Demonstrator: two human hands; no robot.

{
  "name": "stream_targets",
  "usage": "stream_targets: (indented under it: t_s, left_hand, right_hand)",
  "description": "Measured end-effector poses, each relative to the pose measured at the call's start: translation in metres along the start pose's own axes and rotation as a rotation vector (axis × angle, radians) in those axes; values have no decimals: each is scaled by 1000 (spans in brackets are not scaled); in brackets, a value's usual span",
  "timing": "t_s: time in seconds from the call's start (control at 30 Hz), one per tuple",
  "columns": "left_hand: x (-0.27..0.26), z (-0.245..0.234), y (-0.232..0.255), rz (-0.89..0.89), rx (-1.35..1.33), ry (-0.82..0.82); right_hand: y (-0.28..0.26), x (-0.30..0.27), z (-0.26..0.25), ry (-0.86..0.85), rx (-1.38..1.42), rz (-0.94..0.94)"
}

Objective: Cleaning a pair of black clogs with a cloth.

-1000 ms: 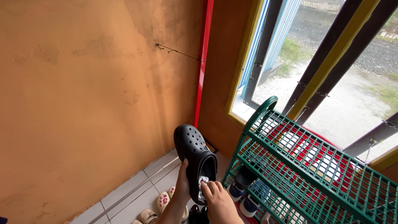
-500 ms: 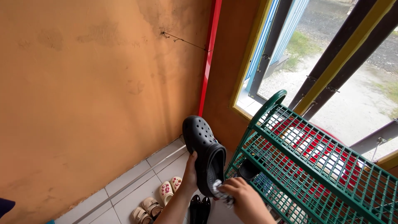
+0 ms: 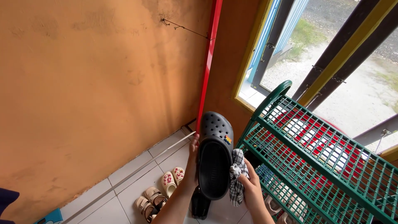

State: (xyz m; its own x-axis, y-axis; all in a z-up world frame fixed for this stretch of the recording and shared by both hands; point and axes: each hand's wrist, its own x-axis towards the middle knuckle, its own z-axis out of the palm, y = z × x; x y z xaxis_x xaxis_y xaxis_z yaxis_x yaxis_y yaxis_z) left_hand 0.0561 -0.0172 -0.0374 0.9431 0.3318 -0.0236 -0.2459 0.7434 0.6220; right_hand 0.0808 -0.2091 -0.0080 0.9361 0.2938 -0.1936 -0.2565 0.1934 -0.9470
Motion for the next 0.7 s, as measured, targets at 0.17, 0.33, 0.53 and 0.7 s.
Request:
stream_targets:
  t_s: [0.17, 0.33, 0.53, 0.7]
  left_hand:
    - [3, -7, 4, -142, 136, 91]
    - [-6, -5, 4, -64, 396, 13]
    - [0, -1, 10, -63, 313, 327]
    - [0, -3, 18, -126, 189, 516]
  right_hand:
    - [-2, -3, 6, 78, -259, -76]
    - [18, 2, 1, -3, -433, -317]
    - [35, -6, 10, -14, -685, -537]
    - [66, -17, 5, -57, -761, -653]
